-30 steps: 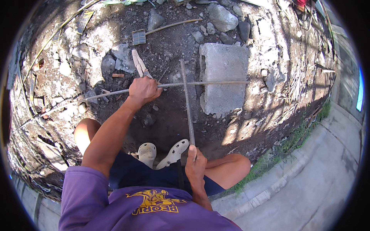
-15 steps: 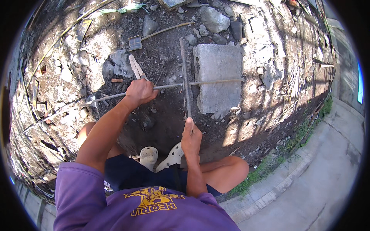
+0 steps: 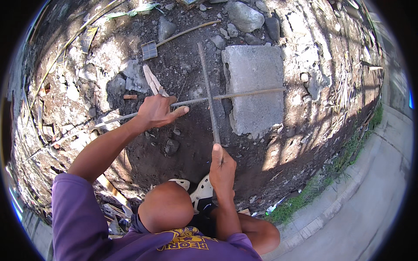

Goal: The person uses a hacksaw to cut a metal rod resting on a concrete block. They reposition the rod and saw multiple times, then briefly handle a wooden plank before resuming sawing.

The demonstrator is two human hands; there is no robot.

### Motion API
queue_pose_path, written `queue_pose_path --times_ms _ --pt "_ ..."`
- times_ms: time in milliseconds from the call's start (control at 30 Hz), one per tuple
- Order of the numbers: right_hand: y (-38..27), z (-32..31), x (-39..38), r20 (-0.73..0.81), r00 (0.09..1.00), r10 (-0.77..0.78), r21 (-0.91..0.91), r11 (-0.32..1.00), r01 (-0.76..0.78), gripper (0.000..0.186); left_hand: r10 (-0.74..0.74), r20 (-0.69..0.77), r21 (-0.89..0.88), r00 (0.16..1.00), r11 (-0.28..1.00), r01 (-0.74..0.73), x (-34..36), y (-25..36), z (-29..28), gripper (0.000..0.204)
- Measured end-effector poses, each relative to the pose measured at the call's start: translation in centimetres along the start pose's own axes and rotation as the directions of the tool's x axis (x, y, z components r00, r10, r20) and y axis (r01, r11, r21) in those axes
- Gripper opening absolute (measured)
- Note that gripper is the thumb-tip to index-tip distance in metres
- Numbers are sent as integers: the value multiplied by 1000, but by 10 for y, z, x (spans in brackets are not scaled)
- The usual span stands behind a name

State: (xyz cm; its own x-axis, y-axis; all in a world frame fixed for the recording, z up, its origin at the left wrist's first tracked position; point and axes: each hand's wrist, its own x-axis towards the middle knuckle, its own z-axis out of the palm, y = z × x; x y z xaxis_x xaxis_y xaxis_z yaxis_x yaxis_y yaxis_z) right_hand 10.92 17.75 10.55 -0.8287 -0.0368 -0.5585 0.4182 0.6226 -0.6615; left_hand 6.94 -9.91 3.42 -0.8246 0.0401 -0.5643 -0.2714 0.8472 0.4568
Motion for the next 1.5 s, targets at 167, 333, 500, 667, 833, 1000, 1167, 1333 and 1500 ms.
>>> queue_pose_path --times_ms 167,333,500,667,833,1000,1167,1333,1500 --pt "16 -7 4 78 996 -37 14 999 36 61 -10 -10 -21 1000 1000 10 -7 3 3 82" --pt "26 -4 11 91 973 -214 135 970 200 60 -60 -79 -11 995 998 59 -1 3 8 81" --pt "30 -8 13 91 954 -284 92 957 276 57 4 -172 18 985 1000 -1 -2 1 17 74" --pt "34 -11 16 94 952 -292 88 955 284 61 167 -424 38 890 985 -166 5 -12 41 59" --pt "55 0 12 23 934 -356 282 899 335 65 98 -295 -231 951 958 -171 23 -64 45 63" --pt "71 0 2 -210 836 -508 384 743 548 66 39 -279 -334 959 933 -135 35 -127 39 63" --pt "113 -10 9 -350 864 -362 455 740 494 71 488 -293 333 822 858 -391 35 -132 23 74" --pt "164 -21 7 -511 829 -228 510 696 506 79 245 -372 224 895 960 -170 35 -114 21 84" --pt "187 -41 6 -679 724 -122 453 706 544 67 -44 -494 200 868 966 163 48 -119 13 91"
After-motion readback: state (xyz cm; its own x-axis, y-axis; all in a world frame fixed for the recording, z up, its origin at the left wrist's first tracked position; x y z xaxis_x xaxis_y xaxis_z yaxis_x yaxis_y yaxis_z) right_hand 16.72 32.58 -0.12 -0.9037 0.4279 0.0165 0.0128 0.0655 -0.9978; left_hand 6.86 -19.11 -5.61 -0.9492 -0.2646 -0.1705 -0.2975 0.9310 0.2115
